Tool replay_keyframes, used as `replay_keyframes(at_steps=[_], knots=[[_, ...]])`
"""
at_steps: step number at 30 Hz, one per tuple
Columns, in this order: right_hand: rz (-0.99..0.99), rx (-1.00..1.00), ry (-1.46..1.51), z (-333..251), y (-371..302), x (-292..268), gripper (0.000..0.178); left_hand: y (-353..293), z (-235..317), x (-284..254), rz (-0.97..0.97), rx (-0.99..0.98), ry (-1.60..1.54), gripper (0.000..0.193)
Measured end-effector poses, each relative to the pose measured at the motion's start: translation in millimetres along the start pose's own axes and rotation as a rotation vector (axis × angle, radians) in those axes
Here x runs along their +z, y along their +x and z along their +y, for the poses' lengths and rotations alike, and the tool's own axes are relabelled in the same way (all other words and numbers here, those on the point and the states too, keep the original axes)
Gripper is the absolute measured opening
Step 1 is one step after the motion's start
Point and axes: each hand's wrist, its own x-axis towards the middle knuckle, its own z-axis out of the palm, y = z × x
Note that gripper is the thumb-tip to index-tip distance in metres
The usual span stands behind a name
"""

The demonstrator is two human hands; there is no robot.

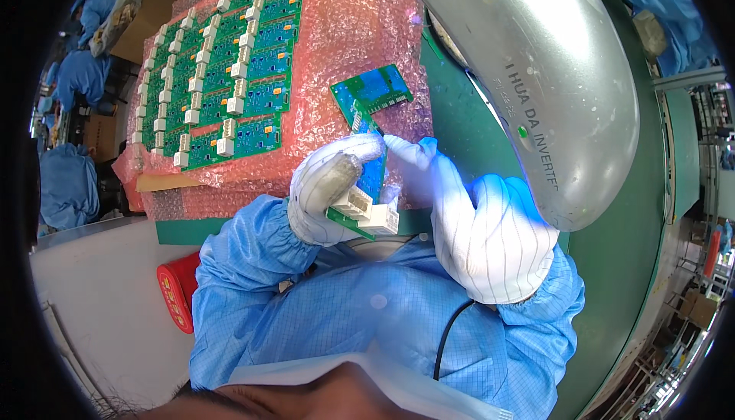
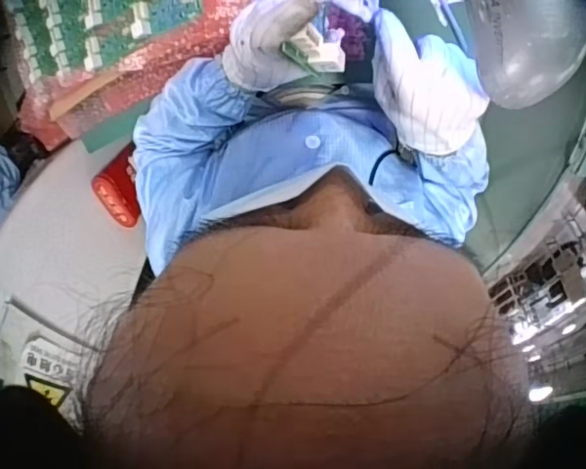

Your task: Manually assembling and inspecting small electronic components on printed circuit boards.

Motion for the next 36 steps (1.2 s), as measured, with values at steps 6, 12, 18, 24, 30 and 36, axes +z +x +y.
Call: replay_keyframes(at_steps=[6,12,18,24,30,36], knots=[[0.030,0.103,-0.027,5.4,0.0,6.9,0.040,-14.3,-5.3,1.1,0.085,-0.007,0.063,0.051],[0.055,0.054,0.099,5.1,-6.4,6.3,0.042,-3.2,-3.7,-2.0,0.009,-0.009,0.034,0.058],[0.095,0.087,0.157,8.0,0.1,16.2,0.036,-2.8,-7.2,-7.2,0.013,0.011,-0.168,0.071],[0.010,0.329,0.242,25.7,6.9,67.2,0.039,-19.0,-16.0,4.0,0.069,-0.315,-0.042,0.103],[0.026,0.345,0.407,47.7,-31.9,97.1,0.029,-10.0,-20.0,6.8,0.118,-0.528,-0.260,0.095],[0.081,0.479,0.412,75.3,-62.9,110.3,0.016,1.9,-17.3,1.0,0.129,-0.620,-0.486,0.085]])
